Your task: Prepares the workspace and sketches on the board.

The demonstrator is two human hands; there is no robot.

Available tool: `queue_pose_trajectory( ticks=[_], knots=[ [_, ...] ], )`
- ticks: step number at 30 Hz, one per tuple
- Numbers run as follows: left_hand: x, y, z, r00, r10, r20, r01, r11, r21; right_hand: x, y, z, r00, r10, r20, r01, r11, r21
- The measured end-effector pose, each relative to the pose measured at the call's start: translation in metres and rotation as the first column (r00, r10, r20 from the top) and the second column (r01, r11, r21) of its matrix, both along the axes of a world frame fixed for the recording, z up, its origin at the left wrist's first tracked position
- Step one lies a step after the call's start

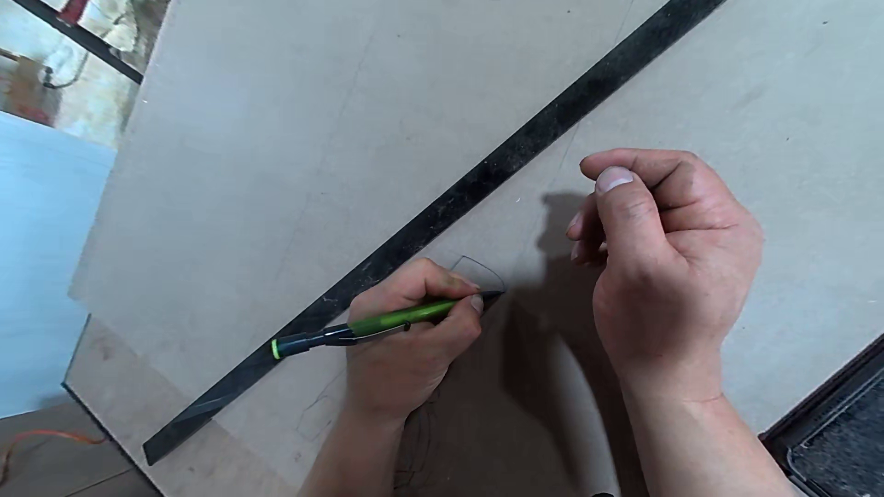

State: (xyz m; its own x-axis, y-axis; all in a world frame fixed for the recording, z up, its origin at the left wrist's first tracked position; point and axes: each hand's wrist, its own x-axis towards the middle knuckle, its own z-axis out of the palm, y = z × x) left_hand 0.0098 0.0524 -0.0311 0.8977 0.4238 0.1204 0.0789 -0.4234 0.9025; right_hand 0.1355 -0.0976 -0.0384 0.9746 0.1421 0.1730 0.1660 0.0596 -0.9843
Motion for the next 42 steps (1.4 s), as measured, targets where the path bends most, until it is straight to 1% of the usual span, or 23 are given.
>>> queue_pose_trajectory(
  ticks=[6, 11, 15, 20, 23, 28, 36, 42],
  knots=[
    [-0.001, -0.001, -0.001, 1.000, 0.013, 0.003, -0.013, 1.000, -0.013, 0.000, 0.000, 0.001, 1.000, -0.006, -0.007, 0.006, 1.000, 0.009],
    [0.000, -0.002, -0.001, 0.999, 0.025, 0.023, -0.025, 1.000, 0.008, 0.000, 0.000, 0.001, 1.000, 0.001, -0.004, -0.001, 1.000, 0.001],
    [0.000, -0.004, -0.002, 0.998, 0.061, 0.025, -0.061, 0.998, -0.009, 0.000, 0.000, 0.001, 1.000, 0.001, -0.009, -0.001, 1.000, 0.006],
    [-0.002, -0.001, -0.002, 0.999, 0.016, 0.032, -0.016, 1.000, 0.006, 0.000, 0.000, 0.000, 1.000, 0.009, -0.006, -0.008, 1.000, 0.021],
    [-0.001, -0.001, -0.003, 0.999, 0.014, 0.043, -0.014, 1.000, 0.015, 0.000, 0.000, 0.000, 1.000, 0.007, -0.006, -0.007, 1.000, 0.019],
    [0.000, -0.005, -0.004, 0.996, 0.076, 0.051, -0.077, 0.997, 0.013, 0.000, -0.001, 0.001, 1.000, 0.011, -0.006, -0.011, 1.000, 0.009],
    [0.001, -0.009, -0.002, 0.984, 0.179, 0.017, -0.179, 0.984, -0.008, 0.001, -0.001, -0.001, 1.000, 0.012, 0.007, -0.012, 1.000, 0.026],
    [0.002, -0.012, -0.004, 0.971, 0.234, 0.040, -0.234, 0.972, -0.021, 0.001, -0.001, -0.001, 1.000, 0.014, 0.012, -0.014, 0.999, 0.028]
  ],
)
